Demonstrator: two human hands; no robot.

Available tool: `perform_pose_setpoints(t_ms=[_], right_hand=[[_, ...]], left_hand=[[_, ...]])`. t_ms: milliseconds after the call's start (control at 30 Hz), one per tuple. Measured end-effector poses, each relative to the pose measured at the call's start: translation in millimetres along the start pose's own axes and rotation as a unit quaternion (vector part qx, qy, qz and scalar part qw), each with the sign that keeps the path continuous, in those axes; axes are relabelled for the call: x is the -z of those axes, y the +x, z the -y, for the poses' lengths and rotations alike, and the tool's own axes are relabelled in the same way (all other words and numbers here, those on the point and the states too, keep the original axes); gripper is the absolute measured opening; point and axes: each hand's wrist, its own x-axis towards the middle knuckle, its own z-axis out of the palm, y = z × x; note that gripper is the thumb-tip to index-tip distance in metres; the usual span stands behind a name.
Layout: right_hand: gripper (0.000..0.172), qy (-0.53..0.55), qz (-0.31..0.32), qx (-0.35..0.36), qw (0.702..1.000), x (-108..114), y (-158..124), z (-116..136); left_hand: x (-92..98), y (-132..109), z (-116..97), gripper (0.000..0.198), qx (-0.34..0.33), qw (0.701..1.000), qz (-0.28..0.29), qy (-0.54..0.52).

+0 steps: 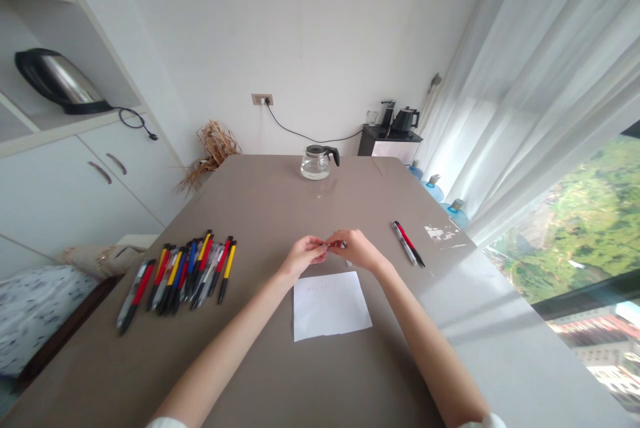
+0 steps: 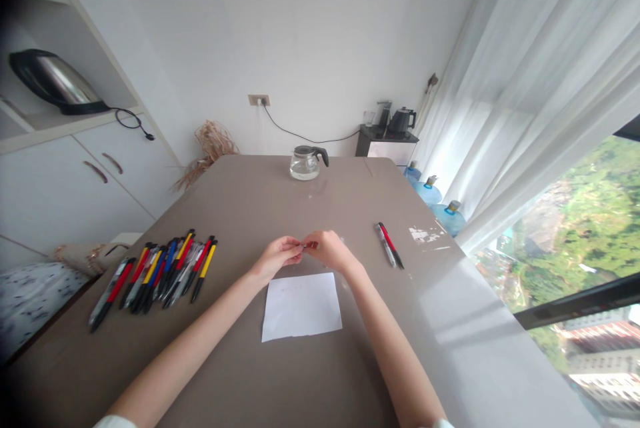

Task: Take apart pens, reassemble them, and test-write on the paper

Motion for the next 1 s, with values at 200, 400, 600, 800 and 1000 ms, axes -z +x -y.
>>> perform_pose_setpoints(t_ms=[200,400,600,800,1000], right_hand=[[0.019,-0.024,-0.022,-0.034,0.999,6,-1,-9],[0.016,-0.121,-0.043,-0.185,0.974,16,-3,-35],[0.016,-0.180,-0.011,-0.276,0.944,6,-3,-49],[0.015,-0.180,0.000,-0.284,0.942,2,-4,-51],[0.018,-0.175,-0.009,-0.285,0.942,11,-5,-52]], left_hand=[[1.4,3,3,0.027,-0.005,1.000,-0.019,0.002],[5.4,4,6,0.031,-0.021,0.999,-0.023,0.024],[7.6,7,11,0.039,-0.070,0.990,-0.025,0.116],[6.3,4,13,0.031,-0.208,0.922,-0.044,0.325],[-1.0,1,13,0.019,-0.222,0.885,-0.075,0.403]])
